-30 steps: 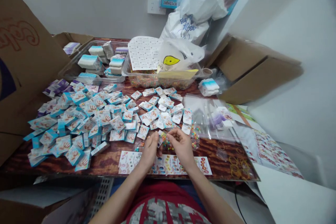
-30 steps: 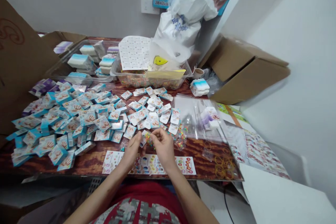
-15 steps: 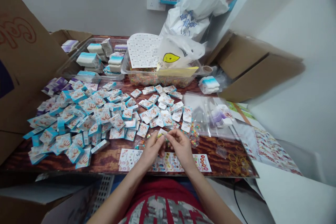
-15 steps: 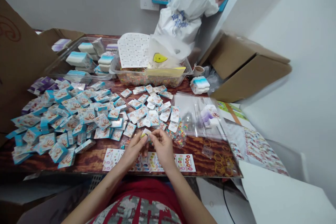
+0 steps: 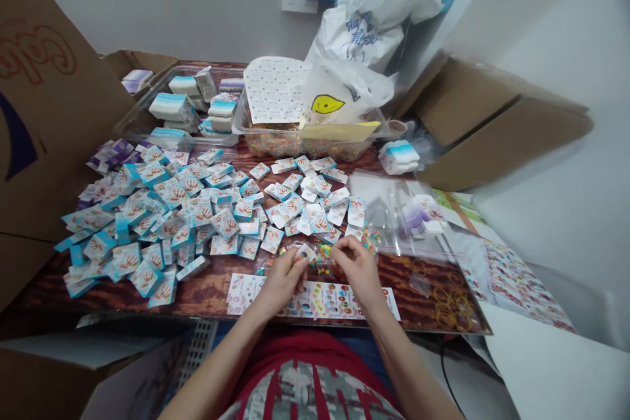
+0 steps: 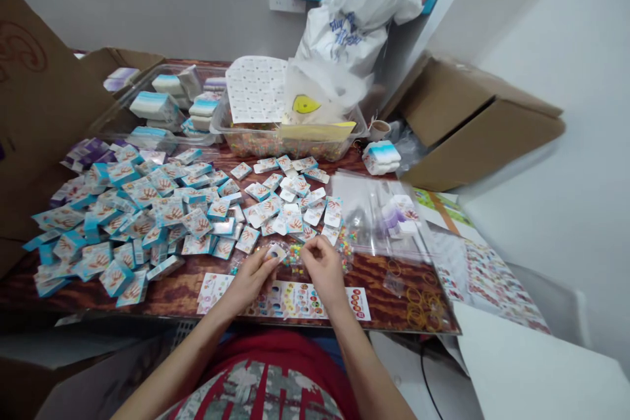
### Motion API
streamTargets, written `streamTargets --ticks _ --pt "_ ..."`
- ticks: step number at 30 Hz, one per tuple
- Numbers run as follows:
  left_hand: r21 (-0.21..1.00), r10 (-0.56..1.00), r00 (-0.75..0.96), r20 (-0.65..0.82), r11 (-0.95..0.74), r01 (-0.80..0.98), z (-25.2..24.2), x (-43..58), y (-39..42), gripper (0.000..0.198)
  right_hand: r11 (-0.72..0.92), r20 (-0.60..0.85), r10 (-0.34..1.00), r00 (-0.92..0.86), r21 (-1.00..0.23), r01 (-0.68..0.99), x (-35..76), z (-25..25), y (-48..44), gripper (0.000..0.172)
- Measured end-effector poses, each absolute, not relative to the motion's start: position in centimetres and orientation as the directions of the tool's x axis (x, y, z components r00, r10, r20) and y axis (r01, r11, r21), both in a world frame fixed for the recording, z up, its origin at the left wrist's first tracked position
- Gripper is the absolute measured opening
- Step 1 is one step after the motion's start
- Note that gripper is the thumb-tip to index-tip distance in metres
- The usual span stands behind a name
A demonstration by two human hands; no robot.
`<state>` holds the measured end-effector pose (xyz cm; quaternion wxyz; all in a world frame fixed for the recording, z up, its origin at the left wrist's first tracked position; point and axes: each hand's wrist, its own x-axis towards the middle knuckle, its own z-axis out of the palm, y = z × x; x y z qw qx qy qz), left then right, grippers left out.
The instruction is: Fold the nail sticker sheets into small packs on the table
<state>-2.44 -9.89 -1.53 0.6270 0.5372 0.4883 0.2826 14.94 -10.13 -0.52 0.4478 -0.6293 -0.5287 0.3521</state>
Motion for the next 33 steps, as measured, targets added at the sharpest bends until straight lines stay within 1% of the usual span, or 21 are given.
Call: streamTargets --ticks 3,4,5,7,9,10,12,14,16,17,19,20,22,23,26,27,29,31,33 --pt "0.94 0.862 0.375 -0.341 0.301 0.162 -1.6 -2.4 -9.9 0.033 -0.048 0.088 0.976 0.201 -0.81 0.584 16.2 -0.1 -10.5 0.01" --pt "0.936 0.852 0.389 -0.351 0.314 0.159 -1.7 -2.4 -10.0 0.032 -0.048 0.091 0.977 0.192 -0.786 0.616 16.3 0.1 -10.6 0.011" --pt "0.934 0.842 0.404 -0.357 0.32 0.159 -1.8 -2.2 -10.1 0.03 -0.045 0.066 0.985 0.16 -0.792 0.608 16.2 0.2 -10.7 0.014" --pt "0.937 0.838 0.419 -0.349 0.306 0.168 -1.9 -1.9 -10.4 0.024 -0.057 -0.045 0.998 0.036 -0.867 0.496 15.6 0.4 -10.7 0.017" --pt "0.946 0.855 0.407 -0.321 0.267 0.185 -1.9 -1.6 -10.7 0.019 -0.13 -0.162 0.984 -0.072 -0.936 0.327 14.9 0.2 -10.5 0.016" --pt "0.948 0.862 0.399 -0.312 0.255 0.191 -1.9 -1.5 -10.8 0.021 -0.182 -0.211 0.973 -0.097 -0.953 0.244 14.6 0.1 -10.4 0.018" --pt "0.944 0.858 0.399 -0.324 0.266 0.195 -1.8 -1.3 -11.1 0.028 -0.293 -0.302 0.944 -0.134 -0.952 0.087 14.3 -0.1 -10.2 0.025" --pt "0.931 0.826 0.43 -0.365 0.31 0.194 -1.4 -1.3 -11.1 0.034 -0.388 -0.373 0.901 -0.221 -0.921 -0.025 14.5 -0.2 -10.2 0.028" --pt "0.933 0.81 0.464 -0.359 0.297 0.203 -0.8 -1.3 -10.9 0.039 -0.433 -0.396 0.874 -0.282 -0.897 -0.083 14.9 -0.2 -10.4 0.029" --pt "0.944 0.813 0.484 -0.323 0.244 0.221 -0.3 -1.4 -10.6 0.041 -0.434 -0.393 0.874 -0.285 -0.896 -0.096 15.2 -0.1 -10.5 0.03" --pt "0.951 0.818 0.528 -0.228 0.072 0.299 0.7 -1.6 -9.7 0.044 -0.412 -0.382 0.897 -0.221 -0.905 -0.11 15.8 0.0 -10.7 0.032" --pt "0.935 0.817 0.545 -0.19 -0.018 0.353 1.2 -1.6 -9.1 0.044 -0.403 -0.382 0.909 -0.166 -0.908 -0.115 16.1 0.0 -10.8 0.033" --pt "0.865 0.838 0.524 -0.149 -0.146 0.479 2.0 -1.4 -7.6 0.039 -0.384 -0.383 0.923 -0.03 -0.914 -0.129 16.8 -0.1 -10.7 0.036" --pt "0.815 0.873 0.471 -0.128 -0.178 0.552 2.3 -1.1 -6.8 0.036 -0.367 -0.376 0.926 0.039 -0.919 -0.141 17.2 -0.2 -10.5 0.036" --pt "0.614 0.964 0.266 0.006 -0.214 0.759 2.3 0.7 -4.7 0.033 -0.301 -0.342 0.915 0.216 -0.932 -0.201 18.2 -0.6 -9.8 0.037" --pt "0.545 0.97 0.239 0.046 -0.225 0.808 2.0 1.6 -4.2 0.034 -0.277 -0.332 0.907 0.261 -0.934 -0.224 18.4 -0.6 -9.6 0.037" --pt "0.438 0.967 0.244 0.08 -0.254 0.863 1.4 3.1 -3.5 0.045 -0.242 -0.32 0.891 0.322 -0.935 -0.259 18.6 -0.7 -9.3 0.038" --pt "0.392 0.961 0.267 0.066 -0.271 0.879 0.9 4.1 -3.3 0.052 -0.22 -0.307 0.884 0.353 -0.939 -0.264 18.8 -0.8 -9.2 0.038" --pt "0.39 0.96 0.278 0.043 -0.272 0.88 0.6 4.2 -3.3 0.045 -0.219 -0.302 0.882 0.363 -0.943 -0.252 19.0 -0.9 -9.4 0.037"
